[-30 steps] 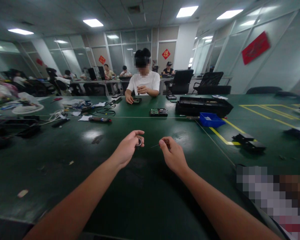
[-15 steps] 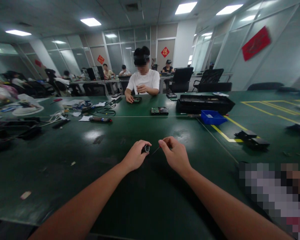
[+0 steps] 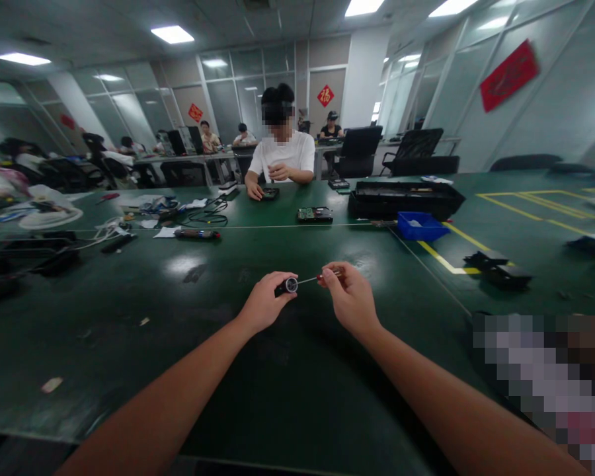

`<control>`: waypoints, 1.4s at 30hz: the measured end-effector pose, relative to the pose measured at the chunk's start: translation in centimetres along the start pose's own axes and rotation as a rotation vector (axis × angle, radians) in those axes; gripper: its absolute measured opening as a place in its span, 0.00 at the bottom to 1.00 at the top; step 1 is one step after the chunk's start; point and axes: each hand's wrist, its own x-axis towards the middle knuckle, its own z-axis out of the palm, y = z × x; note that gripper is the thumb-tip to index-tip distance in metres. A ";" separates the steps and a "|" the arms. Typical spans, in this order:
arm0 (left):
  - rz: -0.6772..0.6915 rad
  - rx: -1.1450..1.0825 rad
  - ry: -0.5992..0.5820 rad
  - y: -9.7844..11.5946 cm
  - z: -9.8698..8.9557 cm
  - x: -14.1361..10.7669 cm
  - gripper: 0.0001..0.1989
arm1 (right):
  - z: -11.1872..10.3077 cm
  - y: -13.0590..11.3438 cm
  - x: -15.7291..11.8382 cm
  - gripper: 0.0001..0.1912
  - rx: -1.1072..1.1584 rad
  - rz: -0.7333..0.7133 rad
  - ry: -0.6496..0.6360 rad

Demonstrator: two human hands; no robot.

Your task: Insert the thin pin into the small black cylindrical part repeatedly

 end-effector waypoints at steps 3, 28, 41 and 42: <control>-0.001 0.003 -0.012 -0.3 0.0 0.0 0.20 | 0.0 0.1 0.1 0.11 -0.018 0.004 0.018; 0.058 0.133 -0.018 -0.2 -0.6 0.0 0.20 | -0.3 -0.7 0.2 0.15 -0.184 0.049 -0.019; 0.089 0.182 -0.052 0.0 -0.9 0.0 0.19 | -0.2 -0.8 0.4 0.27 -0.397 0.044 -0.026; 0.085 0.185 -0.051 -0.1 -0.8 0.0 0.19 | -0.2 -0.7 0.3 0.25 -0.368 0.043 -0.041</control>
